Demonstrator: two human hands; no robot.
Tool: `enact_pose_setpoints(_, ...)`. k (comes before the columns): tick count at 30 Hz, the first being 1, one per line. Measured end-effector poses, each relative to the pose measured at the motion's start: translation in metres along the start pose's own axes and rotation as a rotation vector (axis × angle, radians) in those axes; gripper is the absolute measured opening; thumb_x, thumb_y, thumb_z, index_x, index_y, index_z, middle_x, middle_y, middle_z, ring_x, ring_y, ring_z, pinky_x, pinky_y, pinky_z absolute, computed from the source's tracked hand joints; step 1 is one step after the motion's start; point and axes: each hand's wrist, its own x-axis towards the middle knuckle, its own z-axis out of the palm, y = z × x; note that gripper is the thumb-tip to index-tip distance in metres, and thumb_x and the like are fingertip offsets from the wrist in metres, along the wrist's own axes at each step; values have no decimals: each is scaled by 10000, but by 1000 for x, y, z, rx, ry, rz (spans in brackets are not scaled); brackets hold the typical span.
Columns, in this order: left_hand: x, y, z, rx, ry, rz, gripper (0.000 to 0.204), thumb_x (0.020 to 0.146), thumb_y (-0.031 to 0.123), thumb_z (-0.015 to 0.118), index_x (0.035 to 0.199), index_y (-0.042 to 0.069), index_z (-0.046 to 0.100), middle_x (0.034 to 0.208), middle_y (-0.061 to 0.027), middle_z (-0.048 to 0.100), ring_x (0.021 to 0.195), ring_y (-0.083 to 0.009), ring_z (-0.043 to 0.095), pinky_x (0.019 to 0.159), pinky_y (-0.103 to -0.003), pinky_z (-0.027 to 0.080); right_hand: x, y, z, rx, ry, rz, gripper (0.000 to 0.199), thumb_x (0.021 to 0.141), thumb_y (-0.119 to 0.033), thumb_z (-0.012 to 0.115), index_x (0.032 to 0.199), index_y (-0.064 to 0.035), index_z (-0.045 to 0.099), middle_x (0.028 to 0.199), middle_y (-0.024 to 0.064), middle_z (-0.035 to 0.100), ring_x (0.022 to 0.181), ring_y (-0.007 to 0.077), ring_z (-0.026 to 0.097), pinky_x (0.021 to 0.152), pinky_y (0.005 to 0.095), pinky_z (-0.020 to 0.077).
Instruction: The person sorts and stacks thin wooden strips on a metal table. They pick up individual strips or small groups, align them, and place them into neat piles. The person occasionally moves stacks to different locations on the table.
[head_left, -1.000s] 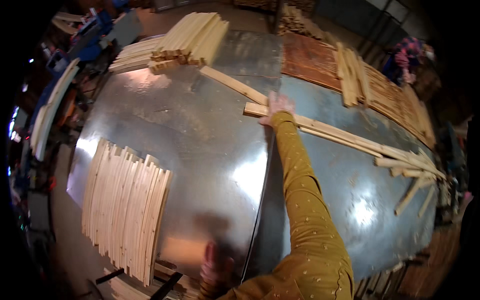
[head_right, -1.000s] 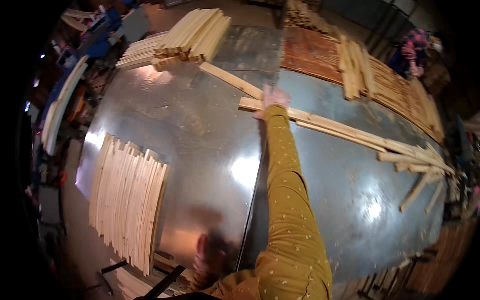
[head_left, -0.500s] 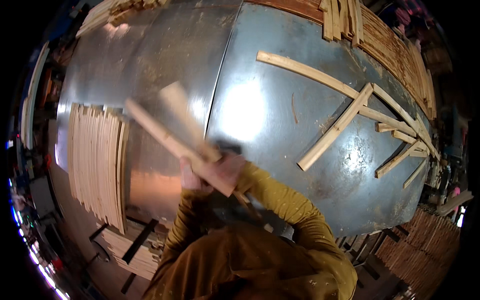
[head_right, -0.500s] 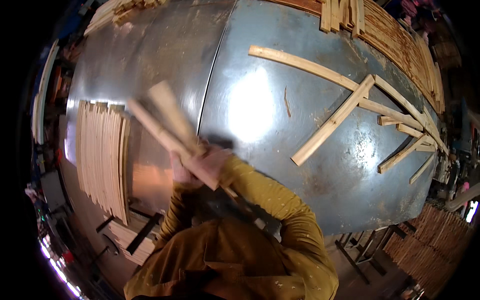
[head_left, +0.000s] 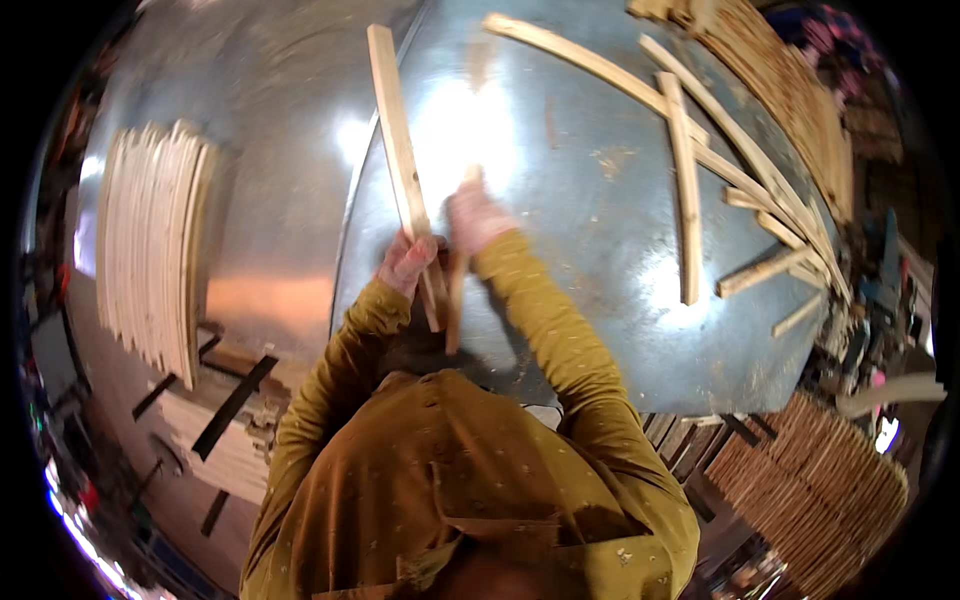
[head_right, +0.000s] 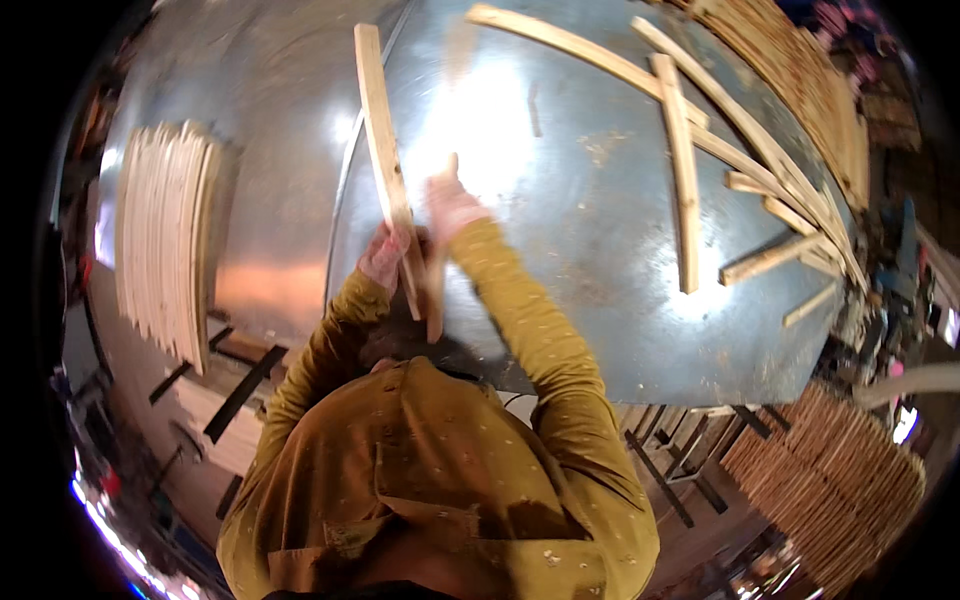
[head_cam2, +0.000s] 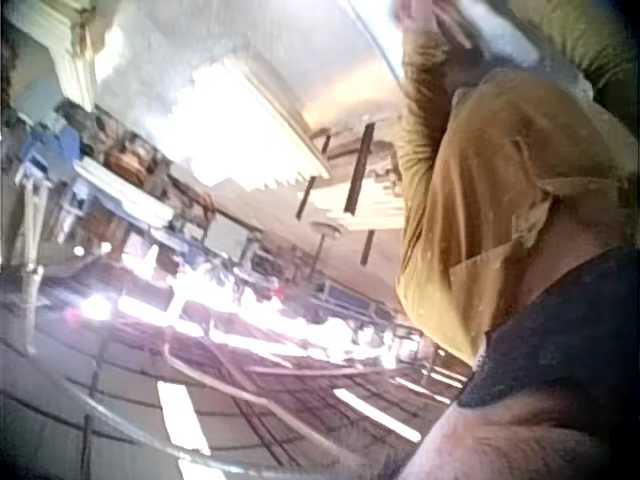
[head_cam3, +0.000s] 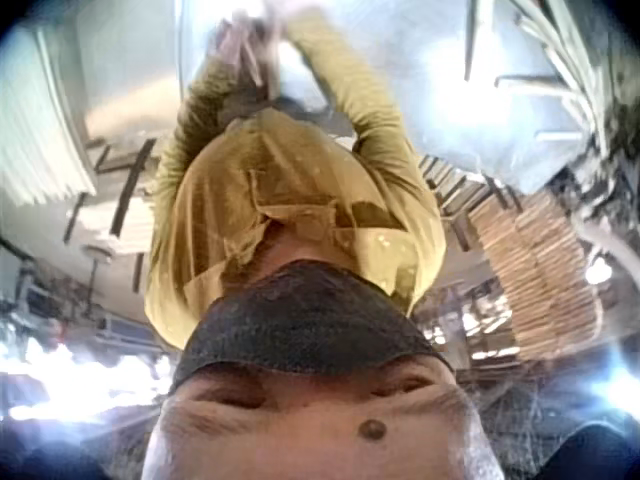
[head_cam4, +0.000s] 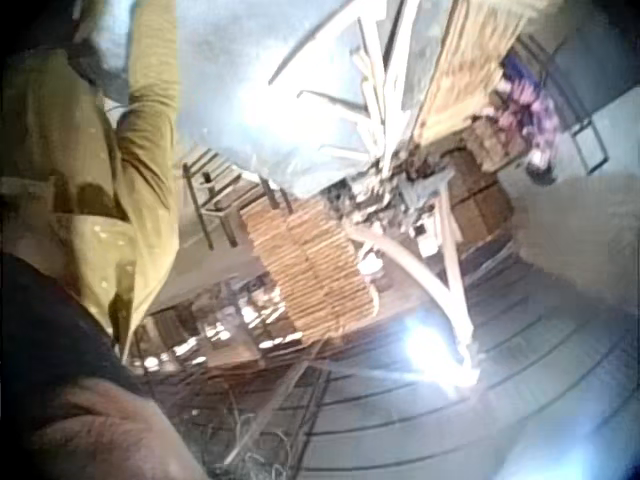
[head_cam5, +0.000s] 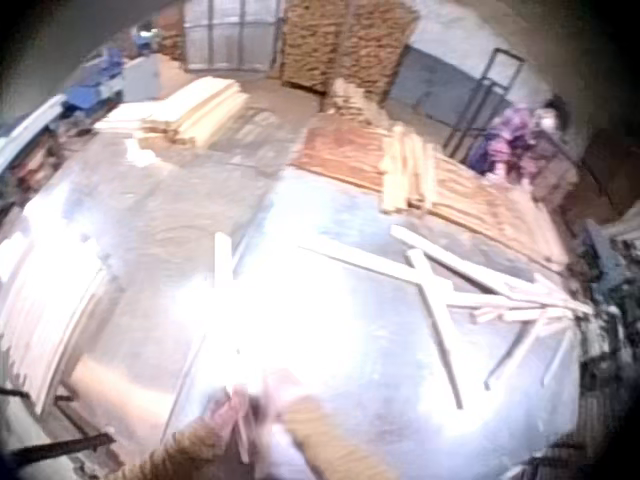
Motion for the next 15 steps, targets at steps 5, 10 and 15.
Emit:
enact_pose_setpoints(5, 10, -18, 13, -162, 14, -317, 567, 859, 287, 720, 1302, 46, 460, 965, -74, 602, 776, -235, 618, 678, -402, 563, -22, 35, -97, -956, 924, -235, 718, 916, -523, 534, 1453, -59, 422, 1458, 192, 457, 1325, 387, 425, 1114, 476, 333)
enact_pose_setpoints(10, 18, -39, 24, -46, 149, -317, 580, 801, 251, 792, 1242, 73, 459, 901, -80, 593, 737, -261, 623, 602, -446, 567, -47, 166, -274, -586, 918, 572, 668, 864, -459, 645, 1345, -52, 420, 1229, 249, 587, 1154, 381, 578, 948, 487, 479)
enact_pose_setpoints(15, 33, -80, 43, -69, 235, -192, 523, 808, 207, 764, 1218, 84, 463, 911, -67, 589, 733, -238, 620, 627, -398, 562, -56, 56, -138, -202, 469, 264, 411, 998, -386, 475, 1263, -75, 520, 1097, 175, 646, 936, 272, 664, 776, 361, 575)
